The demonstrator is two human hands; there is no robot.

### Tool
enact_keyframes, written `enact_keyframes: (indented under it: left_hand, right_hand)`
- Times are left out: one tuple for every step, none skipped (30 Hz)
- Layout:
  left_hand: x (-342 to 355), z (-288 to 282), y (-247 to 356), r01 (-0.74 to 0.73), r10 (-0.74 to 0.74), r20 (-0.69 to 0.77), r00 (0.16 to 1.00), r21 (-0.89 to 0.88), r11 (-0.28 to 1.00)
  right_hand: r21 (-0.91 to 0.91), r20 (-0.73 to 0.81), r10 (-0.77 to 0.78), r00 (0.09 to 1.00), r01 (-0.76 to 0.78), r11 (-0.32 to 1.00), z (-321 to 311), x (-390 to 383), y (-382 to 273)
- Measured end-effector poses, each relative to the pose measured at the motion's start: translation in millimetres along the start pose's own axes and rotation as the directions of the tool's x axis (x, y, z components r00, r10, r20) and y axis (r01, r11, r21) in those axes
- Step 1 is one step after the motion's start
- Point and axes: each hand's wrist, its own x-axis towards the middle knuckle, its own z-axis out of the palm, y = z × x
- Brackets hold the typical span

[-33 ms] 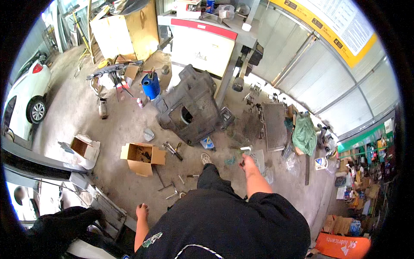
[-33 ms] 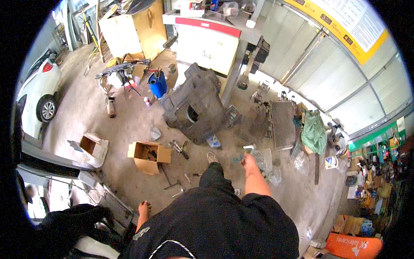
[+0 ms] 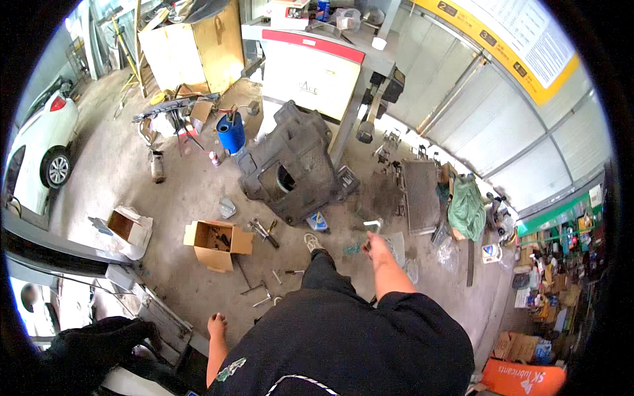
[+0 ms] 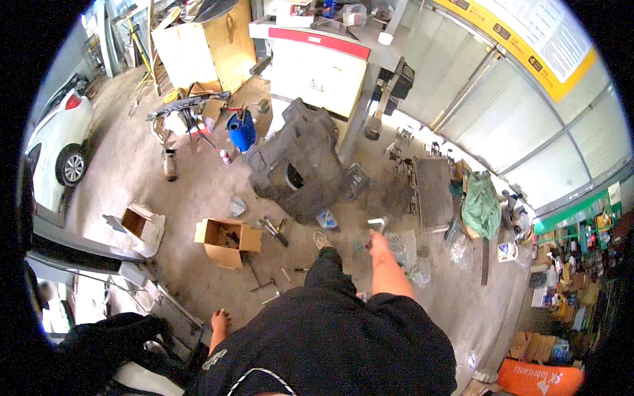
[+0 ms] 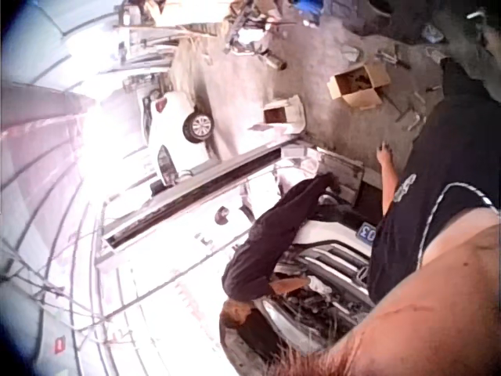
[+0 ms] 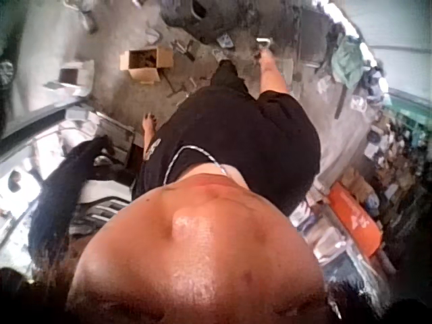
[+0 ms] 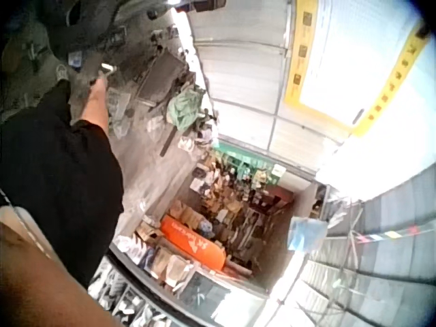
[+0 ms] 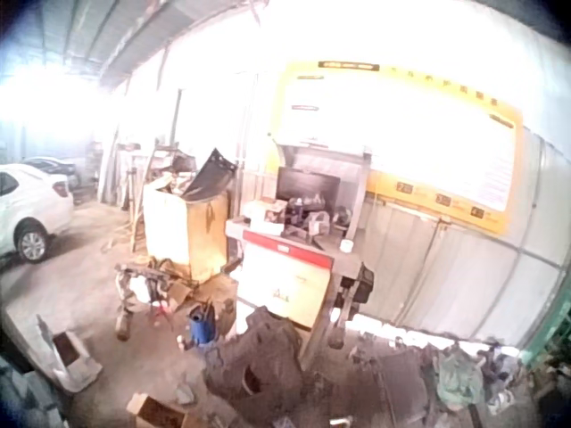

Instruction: The person works under the hood of a white car, using a wrench to loosen and remove bolts from the engine bay. They walk around the garage to retrieve tools and continue removing fasteners. Another person assists by holding a removed bumper piece. The person then positions the bumper near the front of the car.

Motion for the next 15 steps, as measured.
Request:
enact_keyframes:
  left_hand:
    - [5,0,-12,0.0,-0.001,-0.013,1.0,-0.059,0.998]
    - [12,0,-23,-0.005,0.003,-0.021,1.0,-0.112,0.994]
    - [10,15,-25,-0.001,-0.003,-0.029,1.0,-0.123,0.992]
    - [2,29,-26,0.015,-0.02,-0.05,0.999,-0.088,0.996]
    - [-11,37,-22,0.032,-0.034,-0.073,0.997,-0.026,0.999]
    - [-22,56,-21,0.056,-0.052,-0.078,0.996,0.043,0.998]
    - [-36,73,-19,0.065,-0.056,-0.078,0.995,0.129,0.989]
    - [-51,87,-16,0.078,-0.062,-0.08,0.995,0.221,0.972]
    - [-58,110,-2,0.06,-0.05,-0.041,0.998,0.312,0.948]
    - [-67,126,6,0.056,-0.046,-0.035,0.998,0.365,0.929]
    - [-73,141,17,0.048,-0.04,-0.027,0.999,0.401,0.915]
    - [-75,154,28,0.038,-0.035,-0.015,0.999,0.431,0.901]
    - [-75,166,40,0.029,-0.028,-0.01,1.0,0.445,0.895]
    - [-75,176,52,0.019,-0.019,-0.003,1.0,0.455,0.89]
    - [-71,186,67,0.002,-0.01,0.015,1.0,0.465,0.885]
  right_hand:
    - [0.008,0.058,0.037,0.998,-0.037,0.999,38,4,-19]
    - [0.02,0.117,0.07,0.991,-0.073,0.997,76,6,-40]
    - [0.057,0.139,0.08,0.987,-0.088,0.994,100,22,-59]
    - [0.088,0.167,0.097,0.981,-0.113,0.99,127,36,-77]
    - [0.109,0.192,0.127,0.973,-0.149,0.983,154,47,-88]
    - [0.121,0.222,0.133,0.966,-0.163,0.979,186,53,-116]
    - [0.088,0.267,0.153,0.951,-0.182,0.979,216,51,-144]
    - [0.116,0.398,0.034,0.917,-0.087,0.989,242,37,-170]
    - [0.203,0.437,0.0,0.9,-0.099,0.974,253,54,-197]
    - [0.14,0.445,-0.031,0.895,-0.036,0.989,283,40,-235]
    - [0.161,0.462,-0.123,0.878,0.054,0.985,301,20,-275]
    - [0.202,0.448,-0.193,0.873,0.111,0.973,311,4,-312]
    - [0.234,0.53,-0.438,0.726,0.371,0.899,316,-4,-346]
    - [0.202,0.494,-0.589,0.639,0.575,0.793,322,-21,-381]
    - [0.149,0.534,-0.706,0.465,0.77,0.621,318,-5,-411]
